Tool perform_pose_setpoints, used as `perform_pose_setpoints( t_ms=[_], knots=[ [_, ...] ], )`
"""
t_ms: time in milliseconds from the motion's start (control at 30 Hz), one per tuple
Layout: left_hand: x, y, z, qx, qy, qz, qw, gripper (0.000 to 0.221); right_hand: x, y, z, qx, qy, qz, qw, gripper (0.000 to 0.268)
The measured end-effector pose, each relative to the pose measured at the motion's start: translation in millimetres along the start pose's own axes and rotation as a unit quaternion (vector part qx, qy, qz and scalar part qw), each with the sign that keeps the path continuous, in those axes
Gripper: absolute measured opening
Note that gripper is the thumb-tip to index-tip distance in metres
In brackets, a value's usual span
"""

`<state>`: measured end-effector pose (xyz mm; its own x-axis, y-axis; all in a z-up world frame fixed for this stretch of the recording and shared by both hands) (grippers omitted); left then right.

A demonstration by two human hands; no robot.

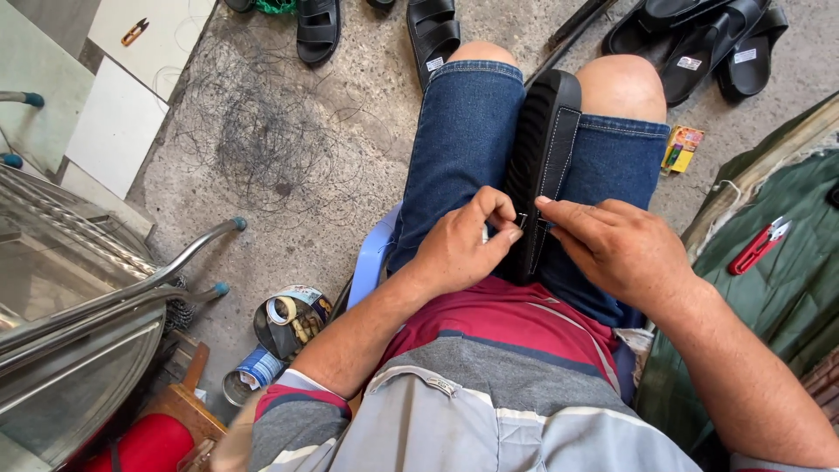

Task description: The person is hand-sewing a black strap onto a sandal, pulling thread through holes to secure it.

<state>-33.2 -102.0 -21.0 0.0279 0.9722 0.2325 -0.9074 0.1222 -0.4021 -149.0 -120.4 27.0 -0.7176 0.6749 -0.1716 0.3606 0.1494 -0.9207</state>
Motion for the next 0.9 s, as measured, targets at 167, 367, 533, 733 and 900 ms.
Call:
perform_pose_setpoints(
  t_ms=[167,367,533,733,900],
  knots=[
    [2,3,18,-0.034,0.024,-0.053,0.998,0.052,4,10,5,0.031,0.031,-0.087,0.995,0.054],
    [2,23,9,-0.211,0.06,-0.137,0.966,0.058,15,7,11,-0.022,0.043,-0.169,0.985,0.07],
    [-1,12,26,-0.194,0.092,-0.109,0.971,0.051,18,-46,38,0.013,0.097,-0.061,0.993,0.066],
    [2,6,48,-0.149,0.112,-0.024,0.982,0.053,19,-43,28,-0.043,0.112,-0.064,0.991,0.058],
    [0,5,45,-0.093,0.117,0.028,0.988,0.016,17,-27,40,-0.07,0.18,-0.164,0.967,0.065]
  ],
)
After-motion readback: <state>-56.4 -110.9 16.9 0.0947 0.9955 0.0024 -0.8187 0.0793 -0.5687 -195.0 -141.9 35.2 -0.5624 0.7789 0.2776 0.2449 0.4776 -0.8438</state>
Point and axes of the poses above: each hand's wrist, its own x-axis away from the middle knuckle, its own y-axis out of the palm, z = x × y, the point moved 10 cm from there along -x, towards the middle knuckle, and after that the axes turned 8 degrees about z, right-handed, at the moved point
